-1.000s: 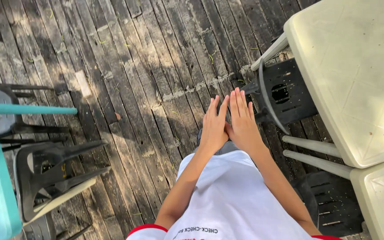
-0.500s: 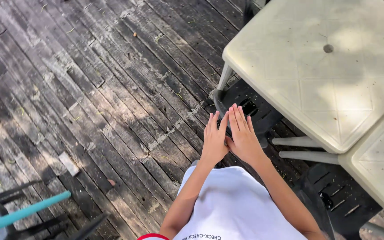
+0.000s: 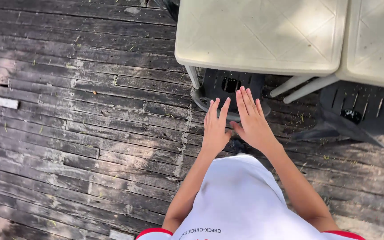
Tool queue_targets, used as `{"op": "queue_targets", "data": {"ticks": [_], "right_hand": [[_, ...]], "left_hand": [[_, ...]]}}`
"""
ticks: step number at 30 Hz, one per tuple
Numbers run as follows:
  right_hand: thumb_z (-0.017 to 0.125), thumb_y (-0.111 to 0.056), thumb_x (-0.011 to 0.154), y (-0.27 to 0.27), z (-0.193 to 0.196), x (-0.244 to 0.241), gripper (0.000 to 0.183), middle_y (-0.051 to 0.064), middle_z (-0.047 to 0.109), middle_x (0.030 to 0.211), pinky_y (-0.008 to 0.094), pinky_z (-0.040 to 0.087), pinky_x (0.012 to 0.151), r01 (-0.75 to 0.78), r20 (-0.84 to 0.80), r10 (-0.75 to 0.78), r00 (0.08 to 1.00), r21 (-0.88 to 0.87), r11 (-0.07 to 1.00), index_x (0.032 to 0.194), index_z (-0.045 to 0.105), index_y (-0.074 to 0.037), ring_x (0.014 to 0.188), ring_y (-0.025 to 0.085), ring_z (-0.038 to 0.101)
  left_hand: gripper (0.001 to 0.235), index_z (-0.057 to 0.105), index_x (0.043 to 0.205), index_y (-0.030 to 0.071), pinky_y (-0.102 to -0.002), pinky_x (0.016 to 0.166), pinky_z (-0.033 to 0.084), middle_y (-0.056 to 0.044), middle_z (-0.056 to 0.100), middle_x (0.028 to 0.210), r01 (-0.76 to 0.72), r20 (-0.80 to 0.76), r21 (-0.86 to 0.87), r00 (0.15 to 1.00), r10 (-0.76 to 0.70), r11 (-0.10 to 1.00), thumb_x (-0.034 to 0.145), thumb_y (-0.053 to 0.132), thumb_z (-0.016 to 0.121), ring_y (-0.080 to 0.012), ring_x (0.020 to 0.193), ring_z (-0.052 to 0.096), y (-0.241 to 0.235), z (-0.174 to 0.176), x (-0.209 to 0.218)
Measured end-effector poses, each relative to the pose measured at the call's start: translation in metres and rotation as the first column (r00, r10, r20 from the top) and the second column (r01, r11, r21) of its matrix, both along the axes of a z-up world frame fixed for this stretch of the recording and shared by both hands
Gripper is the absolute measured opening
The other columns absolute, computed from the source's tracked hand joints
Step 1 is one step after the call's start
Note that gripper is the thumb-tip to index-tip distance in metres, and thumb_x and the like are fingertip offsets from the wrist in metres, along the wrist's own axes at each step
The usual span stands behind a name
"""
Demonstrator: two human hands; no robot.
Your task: The recorder is stacking plastic chairs in an outdoor restaurant area.
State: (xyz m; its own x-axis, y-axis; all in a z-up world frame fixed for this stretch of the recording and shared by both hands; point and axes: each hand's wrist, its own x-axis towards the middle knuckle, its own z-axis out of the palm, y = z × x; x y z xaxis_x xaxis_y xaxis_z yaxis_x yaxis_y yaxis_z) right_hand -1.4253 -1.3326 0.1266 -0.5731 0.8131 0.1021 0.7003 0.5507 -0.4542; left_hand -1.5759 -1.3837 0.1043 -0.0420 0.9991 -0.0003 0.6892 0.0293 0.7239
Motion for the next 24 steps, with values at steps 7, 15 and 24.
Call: {"op": "queue_targets", "data": {"ticks": [7, 15, 24], "right_hand": [[0.080, -0.021, 0.079, -0.039, -0.008, -0.034, 0.108, 0.022, 0.016, 0.169, 0.057, 0.020, 0.124, 0.149, 0.013, -0.148, 0.989, -0.094, 0.984, 0.161, 0.014, 0.003, 0.158, 0.038, 0.015], [0.089, -0.025, 0.065, -0.010, -0.097, -0.035, 0.121, 0.021, 0.017, 0.168, 0.060, 0.020, 0.124, 0.193, 0.097, -0.177, 0.979, -0.198, 0.961, 0.160, 0.018, 0.003, 0.157, 0.038, 0.015], [0.075, -0.008, 0.082, 0.039, -0.249, -0.021, 0.066, 0.014, 0.061, 0.142, 0.040, 0.045, 0.109, 0.229, 0.249, -0.221, 0.943, -0.002, 0.974, 0.145, 0.056, 0.002, 0.134, 0.025, 0.057]], "left_hand": [[0.102, 0.032, 0.158, 0.019, -0.054, 0.118, 0.030, -0.021, 0.028, 0.163, 0.188, 0.096, -0.026, 0.978, -0.185, 0.982, 0.072, 0.002, 0.082, -0.0426, 0.152, 0.028, -0.026, -0.018, -0.055], [0.089, 0.040, 0.155, 0.015, -0.054, 0.118, 0.030, -0.018, 0.035, 0.161, 0.247, 0.133, -0.124, 0.964, -0.230, 0.961, 0.076, 0.005, 0.080, -0.0416, 0.153, 0.028, 0.013, -0.096, -0.058], [0.037, 0.067, 0.126, 0.009, -0.045, 0.113, 0.042, -0.003, 0.067, 0.132, 0.275, -0.111, 0.019, 0.956, -0.271, 0.961, 0.089, 0.003, 0.064, -0.0191, 0.129, 0.059, 0.075, -0.235, -0.023]]}}
